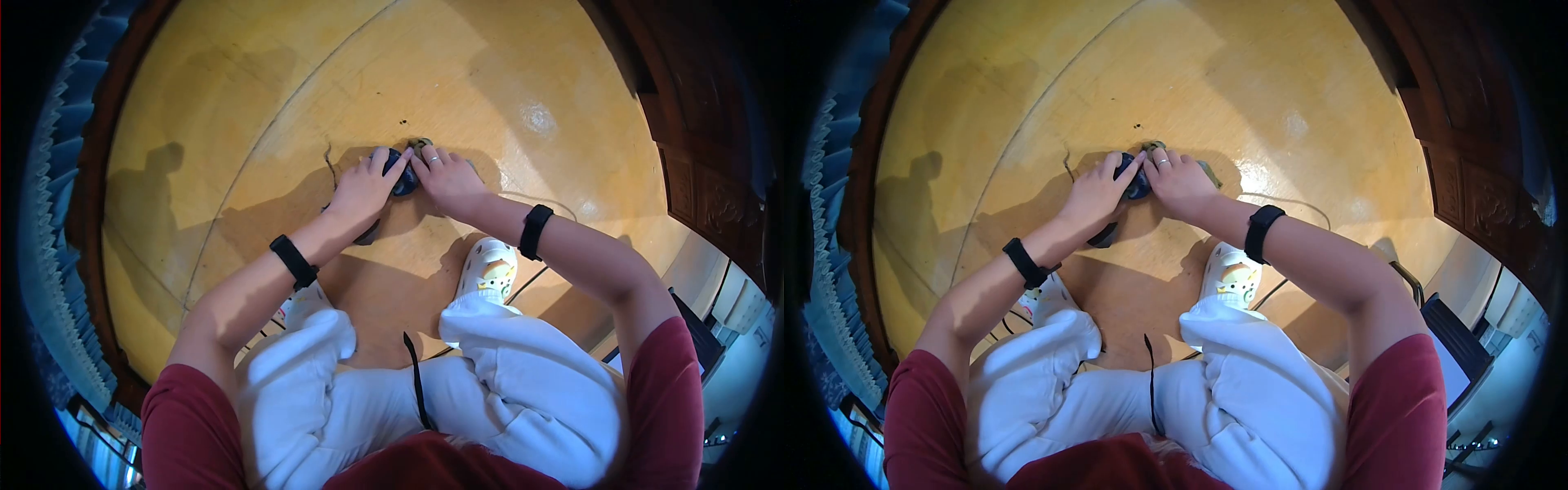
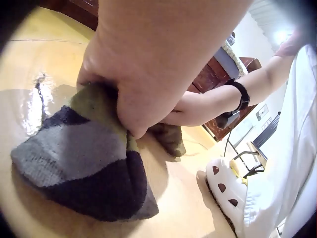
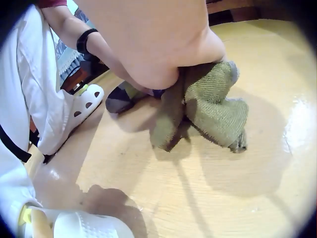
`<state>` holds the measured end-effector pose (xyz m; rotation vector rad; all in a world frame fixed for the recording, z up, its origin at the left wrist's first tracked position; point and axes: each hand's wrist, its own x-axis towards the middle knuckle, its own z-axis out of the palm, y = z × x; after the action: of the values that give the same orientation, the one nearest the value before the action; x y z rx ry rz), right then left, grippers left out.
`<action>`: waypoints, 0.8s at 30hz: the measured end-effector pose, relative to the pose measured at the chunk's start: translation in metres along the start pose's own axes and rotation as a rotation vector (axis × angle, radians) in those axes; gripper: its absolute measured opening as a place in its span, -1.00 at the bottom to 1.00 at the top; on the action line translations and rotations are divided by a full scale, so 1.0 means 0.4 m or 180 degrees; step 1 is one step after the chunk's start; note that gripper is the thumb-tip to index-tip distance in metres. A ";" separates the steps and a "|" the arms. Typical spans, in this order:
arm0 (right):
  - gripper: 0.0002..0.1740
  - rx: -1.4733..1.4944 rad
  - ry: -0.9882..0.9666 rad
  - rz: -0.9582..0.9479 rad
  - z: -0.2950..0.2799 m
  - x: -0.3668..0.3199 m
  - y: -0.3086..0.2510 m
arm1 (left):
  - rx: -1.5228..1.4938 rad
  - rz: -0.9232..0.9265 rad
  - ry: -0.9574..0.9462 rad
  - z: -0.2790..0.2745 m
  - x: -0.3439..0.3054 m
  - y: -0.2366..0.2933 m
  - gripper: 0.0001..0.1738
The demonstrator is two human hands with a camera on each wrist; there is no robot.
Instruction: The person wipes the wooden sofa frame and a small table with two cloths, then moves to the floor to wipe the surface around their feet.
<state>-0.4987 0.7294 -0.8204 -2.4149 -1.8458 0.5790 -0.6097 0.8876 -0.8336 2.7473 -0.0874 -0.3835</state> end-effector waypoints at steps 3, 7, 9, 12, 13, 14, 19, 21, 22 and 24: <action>-0.45 -0.0073 0.0067 -0.0020 0.001 0.023 0.012 | 0.0035 -0.0068 -0.0090 -0.021 0.013 -0.007 -0.08; -0.54 -0.0184 0.0373 0.0038 -0.001 0.099 0.046 | -0.0063 -0.0406 0.0002 -0.062 0.056 -0.033 -0.07; -0.55 -0.0098 0.0419 0.0100 -0.012 0.141 0.065 | 0.0000 -0.0505 0.0087 -0.076 0.079 -0.057 -0.06; -0.55 -0.0042 0.0273 0.0229 -0.044 0.200 0.084 | -0.0064 -0.0815 0.0051 -0.093 0.120 -0.078 -0.06; -0.56 -0.0129 0.0152 0.0310 -0.052 0.217 0.088 | -0.0024 -0.0883 0.0029 -0.100 0.132 -0.084 -0.05; -0.56 -0.0142 0.0188 0.0313 -0.060 0.224 0.090 | 0.0005 -0.0876 0.0052 -0.106 0.140 -0.088 -0.05; -0.53 0.0052 0.0375 0.0516 -0.056 0.202 0.075 | 0.0179 -0.0998 -0.0146 -0.106 0.141 -0.069 -0.07; -0.51 0.0102 0.0256 0.0665 -0.048 0.174 0.047 | 0.0244 -0.0998 -0.0124 -0.080 0.129 -0.048 -0.08; -0.49 0.0160 0.0125 0.0808 -0.037 0.156 0.029 | 0.0302 -0.1005 -0.0113 -0.058 0.117 -0.041 -0.09; -0.44 0.0176 0.0098 0.0734 -0.013 0.088 -0.011 | 0.0227 -0.0650 -0.0081 -0.024 0.063 -0.018 -0.12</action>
<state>-0.4935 0.7647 -0.8237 -2.6022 -1.5293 0.5939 -0.5828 0.8948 -0.8338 2.8308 0.1776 -0.4785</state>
